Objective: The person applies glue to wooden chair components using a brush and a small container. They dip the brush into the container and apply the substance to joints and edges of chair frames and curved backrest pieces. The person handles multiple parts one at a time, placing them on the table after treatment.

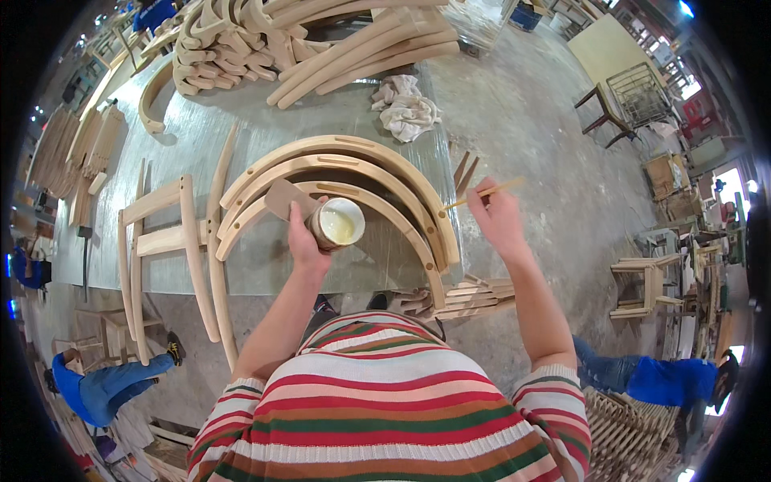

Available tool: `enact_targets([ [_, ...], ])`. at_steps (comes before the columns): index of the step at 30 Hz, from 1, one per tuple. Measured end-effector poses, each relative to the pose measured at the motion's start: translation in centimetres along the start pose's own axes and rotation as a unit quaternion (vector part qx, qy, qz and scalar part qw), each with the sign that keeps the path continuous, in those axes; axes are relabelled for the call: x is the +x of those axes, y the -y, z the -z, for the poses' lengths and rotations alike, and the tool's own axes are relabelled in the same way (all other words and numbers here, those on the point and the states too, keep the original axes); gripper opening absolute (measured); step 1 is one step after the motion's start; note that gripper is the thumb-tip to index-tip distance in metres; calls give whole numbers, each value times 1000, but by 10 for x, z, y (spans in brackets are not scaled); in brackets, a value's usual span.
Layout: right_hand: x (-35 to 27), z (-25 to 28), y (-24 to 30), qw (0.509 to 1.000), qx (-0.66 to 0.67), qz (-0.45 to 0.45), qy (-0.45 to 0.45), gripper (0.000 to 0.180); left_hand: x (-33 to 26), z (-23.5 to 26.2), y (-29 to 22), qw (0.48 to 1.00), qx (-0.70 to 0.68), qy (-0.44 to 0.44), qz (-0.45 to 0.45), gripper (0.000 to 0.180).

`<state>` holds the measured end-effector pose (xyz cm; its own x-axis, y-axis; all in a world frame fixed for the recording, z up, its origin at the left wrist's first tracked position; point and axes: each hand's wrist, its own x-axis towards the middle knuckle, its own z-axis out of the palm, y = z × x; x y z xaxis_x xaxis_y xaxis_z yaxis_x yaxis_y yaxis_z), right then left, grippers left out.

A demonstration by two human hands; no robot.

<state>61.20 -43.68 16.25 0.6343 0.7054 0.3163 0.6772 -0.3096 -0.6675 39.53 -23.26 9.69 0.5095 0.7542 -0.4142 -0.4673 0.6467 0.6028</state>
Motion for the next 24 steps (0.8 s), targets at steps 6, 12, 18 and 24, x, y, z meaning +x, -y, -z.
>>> enact_targets([
  [6, 10, -15, -4, 993, -89, 59, 53, 17, 1, 14, -2, 1000, 5, 9, -23, 44],
  [12, 22, -26, -6, 990, -84, 45, 101, 19, 2, 24, -9, 999, 24, 0, -42, 48],
  [18, 31, -21, 3, 989, -69, 26, 127, 18, 3, 27, -14, 998, 33, 1, -47, 49],
  [24, 29, -23, 1, 991, -51, 19, 124, 18, 5, 27, -11, 998, 34, 11, -47, 47],
])
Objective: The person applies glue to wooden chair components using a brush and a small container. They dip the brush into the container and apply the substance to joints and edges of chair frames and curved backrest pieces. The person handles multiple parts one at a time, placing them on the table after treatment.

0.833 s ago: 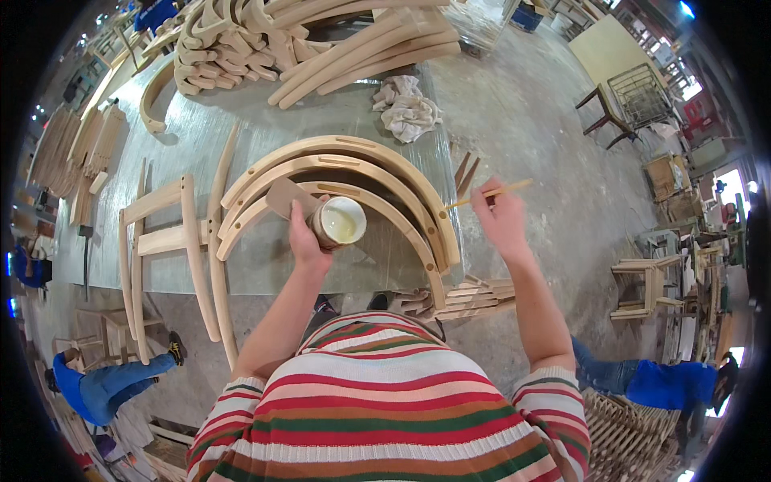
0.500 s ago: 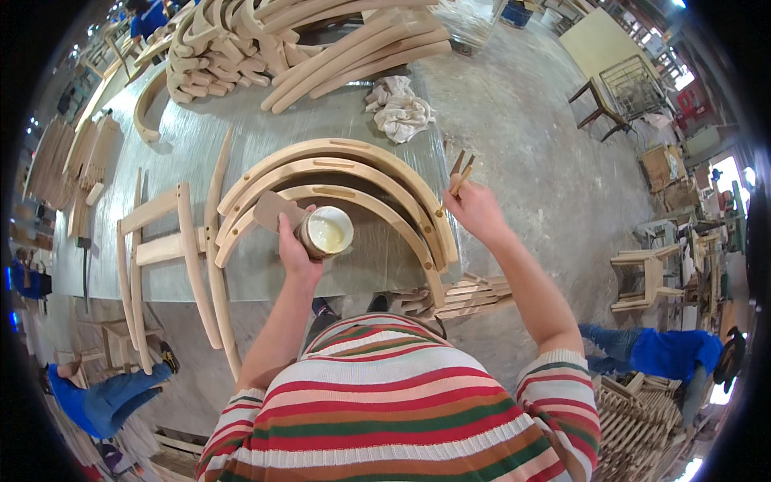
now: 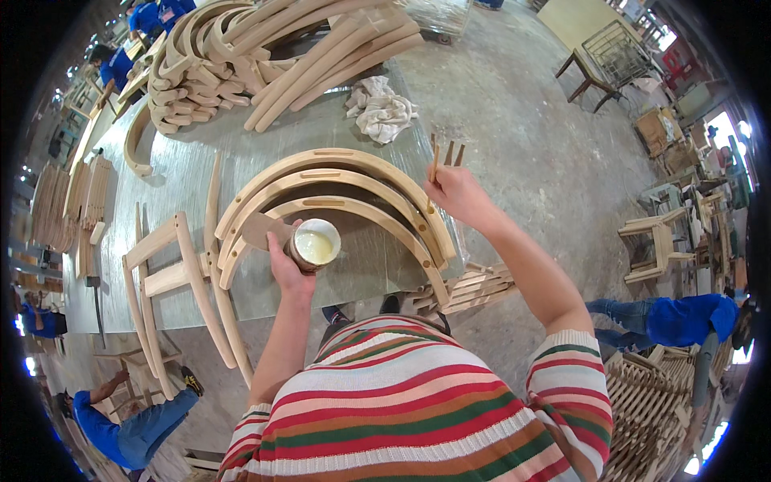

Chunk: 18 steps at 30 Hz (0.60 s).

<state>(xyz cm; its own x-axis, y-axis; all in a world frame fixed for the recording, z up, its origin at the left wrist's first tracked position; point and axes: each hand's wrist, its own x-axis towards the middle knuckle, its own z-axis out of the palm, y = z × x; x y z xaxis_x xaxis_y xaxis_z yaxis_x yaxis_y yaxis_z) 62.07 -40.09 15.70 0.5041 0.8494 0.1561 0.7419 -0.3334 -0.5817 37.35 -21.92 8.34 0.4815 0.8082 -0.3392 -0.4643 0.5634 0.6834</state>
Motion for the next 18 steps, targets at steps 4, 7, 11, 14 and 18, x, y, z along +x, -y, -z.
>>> enact_targets([
  [4, 1, 1, -3, 1000, -23, -9, -3, 17, -1, -7, 5, 1000, -10, 5, 20, 45],
  [7, 2, 0, -3, 1000, 10, -19, 2, 17, -1, -13, 7, 1000, -9, 10, 25, 45],
  [11, 2, 0, -3, 1000, -3, -21, 0, 18, -4, -20, 10, 999, -20, 29, 34, 44],
  [14, -6, 6, 11, 999, -2, 26, -32, 15, -1, -20, 8, 998, -8, 65, 8, 43],
  [18, -15, 8, 53, 945, 320, 17, -70, 17, -10, -33, 3, 992, 28, 111, -59, 44],
])
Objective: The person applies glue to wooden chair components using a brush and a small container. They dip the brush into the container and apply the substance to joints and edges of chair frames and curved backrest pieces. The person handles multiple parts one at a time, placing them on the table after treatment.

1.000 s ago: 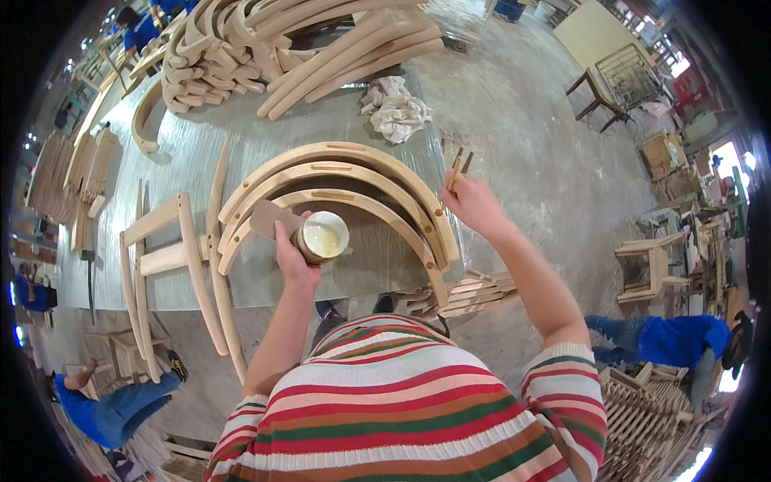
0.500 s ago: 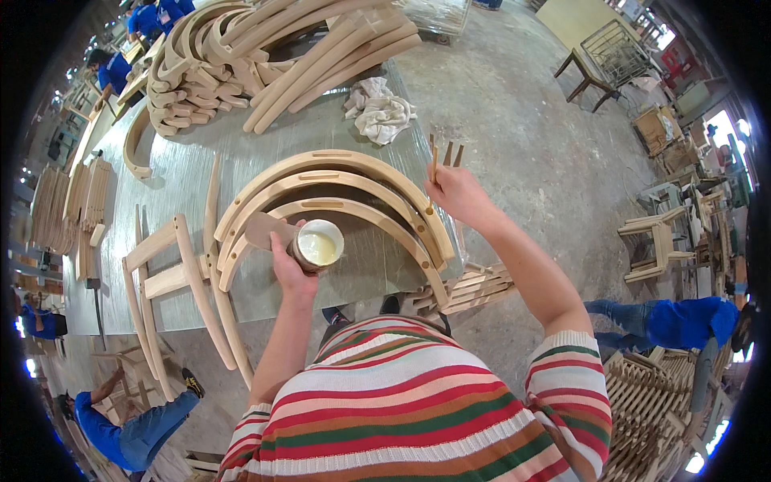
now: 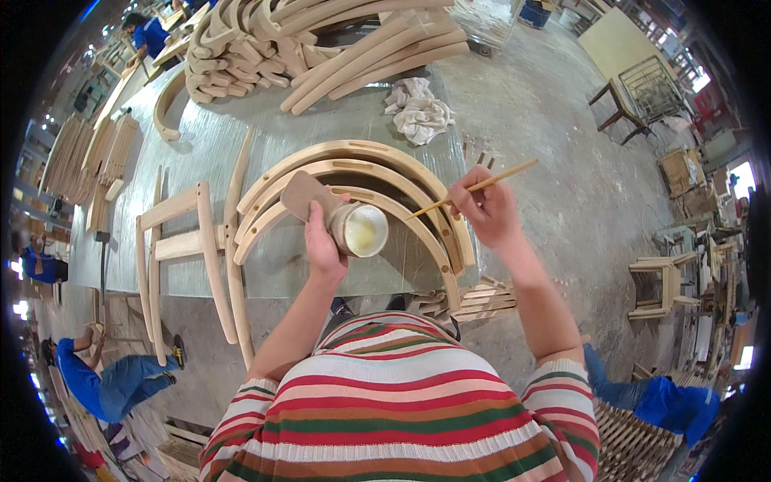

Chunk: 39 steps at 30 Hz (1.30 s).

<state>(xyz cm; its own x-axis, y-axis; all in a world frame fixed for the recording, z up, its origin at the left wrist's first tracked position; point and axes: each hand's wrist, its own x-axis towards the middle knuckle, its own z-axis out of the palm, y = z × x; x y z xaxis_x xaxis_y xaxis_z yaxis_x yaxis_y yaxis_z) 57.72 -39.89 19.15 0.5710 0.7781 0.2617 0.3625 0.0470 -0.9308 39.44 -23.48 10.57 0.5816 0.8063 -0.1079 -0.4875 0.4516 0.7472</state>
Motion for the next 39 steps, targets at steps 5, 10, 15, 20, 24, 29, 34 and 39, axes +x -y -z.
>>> enact_targets([
  [5, -3, -35, 5, 999, -30, 38, 3, 20, -12, -26, -15, 998, 52, 35, -32, 45],
  [10, -4, -51, -19, 955, 246, -165, 4, 17, -14, -25, -22, 998, 33, 24, -45, 45],
  [15, -10, -44, -42, 884, 413, -216, -27, 12, -13, -21, -26, 999, -30, 5, -19, 43],
  [20, -14, -51, -34, 850, 469, -234, -57, 7, -2, -8, -20, 998, -56, -23, -5, 42],
  [24, -19, -61, -62, 839, 453, -291, -82, 11, 6, -12, -9, 998, -52, -23, 4, 41],
  [29, -24, -62, -73, 807, 471, -333, -128, 21, 8, -24, 1, 998, -50, -30, 26, 43],
  [34, -10, -5, -56, 923, 296, -197, -150, 20, 10, -7, 11, 996, -70, -42, 46, 42],
  [39, -21, 31, -42, 989, -118, -79, -41, 16, 6, 13, 7, 992, -59, -89, 69, 41],
])
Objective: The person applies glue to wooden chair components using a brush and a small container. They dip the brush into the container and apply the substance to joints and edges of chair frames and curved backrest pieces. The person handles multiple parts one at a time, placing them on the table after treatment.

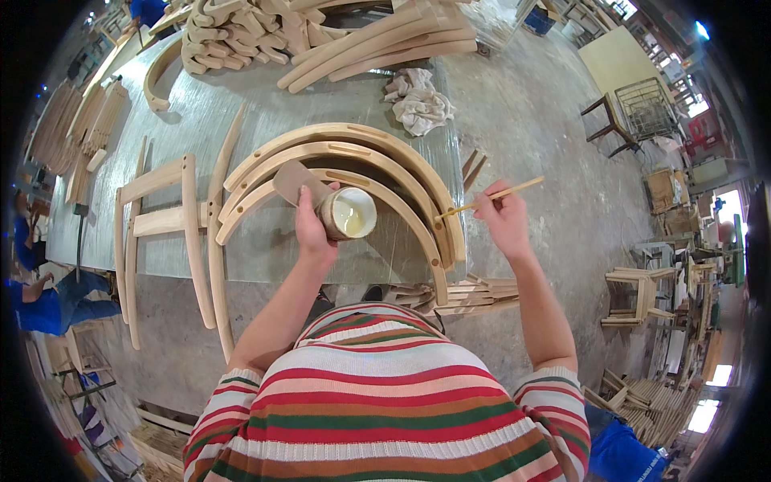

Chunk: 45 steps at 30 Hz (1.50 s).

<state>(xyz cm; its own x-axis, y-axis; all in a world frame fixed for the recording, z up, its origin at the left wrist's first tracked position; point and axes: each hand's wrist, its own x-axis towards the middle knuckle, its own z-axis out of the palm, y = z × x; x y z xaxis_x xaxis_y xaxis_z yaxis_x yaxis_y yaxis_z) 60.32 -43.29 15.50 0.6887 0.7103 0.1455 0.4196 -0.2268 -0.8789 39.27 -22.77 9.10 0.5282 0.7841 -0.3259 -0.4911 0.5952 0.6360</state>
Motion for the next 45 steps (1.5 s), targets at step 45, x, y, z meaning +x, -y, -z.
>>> enact_targets([
  [45, -18, -71, 51, 985, 157, 49, 43, 14, -35, -26, -11, 983, 73, 129, -108, 45],
])
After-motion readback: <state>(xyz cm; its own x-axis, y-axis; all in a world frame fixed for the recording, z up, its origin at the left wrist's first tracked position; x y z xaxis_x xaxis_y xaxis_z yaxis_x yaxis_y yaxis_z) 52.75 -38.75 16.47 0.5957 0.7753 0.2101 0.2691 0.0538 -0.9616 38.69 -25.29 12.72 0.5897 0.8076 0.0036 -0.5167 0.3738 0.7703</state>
